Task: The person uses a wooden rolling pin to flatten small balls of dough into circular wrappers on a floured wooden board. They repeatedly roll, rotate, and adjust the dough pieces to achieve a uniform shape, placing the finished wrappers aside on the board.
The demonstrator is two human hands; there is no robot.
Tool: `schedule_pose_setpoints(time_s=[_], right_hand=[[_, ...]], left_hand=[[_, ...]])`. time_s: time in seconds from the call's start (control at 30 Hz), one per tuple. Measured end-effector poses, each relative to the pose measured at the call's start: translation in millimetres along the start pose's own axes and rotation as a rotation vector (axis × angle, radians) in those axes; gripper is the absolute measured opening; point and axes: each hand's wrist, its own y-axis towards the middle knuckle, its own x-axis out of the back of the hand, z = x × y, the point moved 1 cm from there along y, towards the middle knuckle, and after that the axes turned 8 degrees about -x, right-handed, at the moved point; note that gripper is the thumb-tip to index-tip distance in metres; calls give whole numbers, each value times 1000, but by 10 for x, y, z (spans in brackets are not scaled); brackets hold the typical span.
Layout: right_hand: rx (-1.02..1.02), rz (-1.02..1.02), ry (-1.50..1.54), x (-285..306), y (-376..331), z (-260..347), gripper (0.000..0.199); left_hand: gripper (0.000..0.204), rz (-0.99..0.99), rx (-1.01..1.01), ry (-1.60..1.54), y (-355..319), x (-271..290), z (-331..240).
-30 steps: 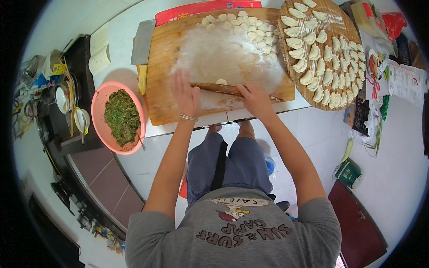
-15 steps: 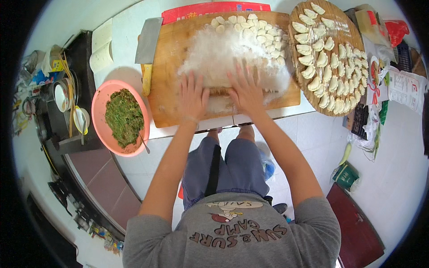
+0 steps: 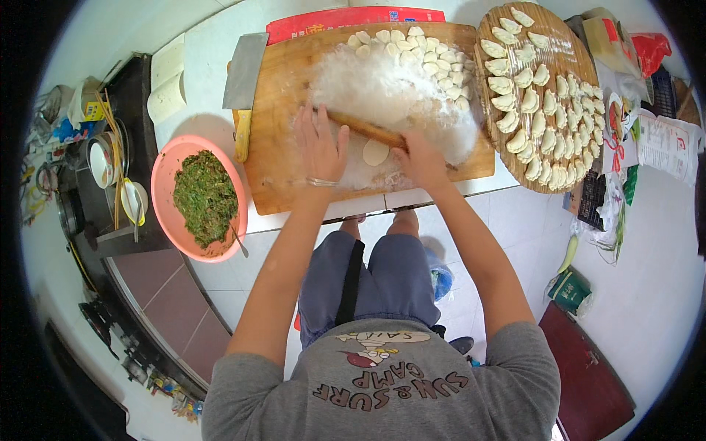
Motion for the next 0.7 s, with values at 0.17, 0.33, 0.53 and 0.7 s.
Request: schedule_pose_setpoints(time_s=[0.17, 0.33, 0.53, 0.7], right_hand=[[25, -331, 290, 141, -132, -180, 30], [46, -264, 161, 358, -237, -326, 32], [398, -90, -293, 128, -211, -333, 40], [337, -342, -387, 195, 454, 116, 60]], left_hand=[[54, 269, 22, -200, -263, -144, -501], [57, 339, -305, -365, -184, -173, -414], [60, 116, -128, -67, -612, 120, -86], [67, 254, -42, 51, -182, -39, 22]])
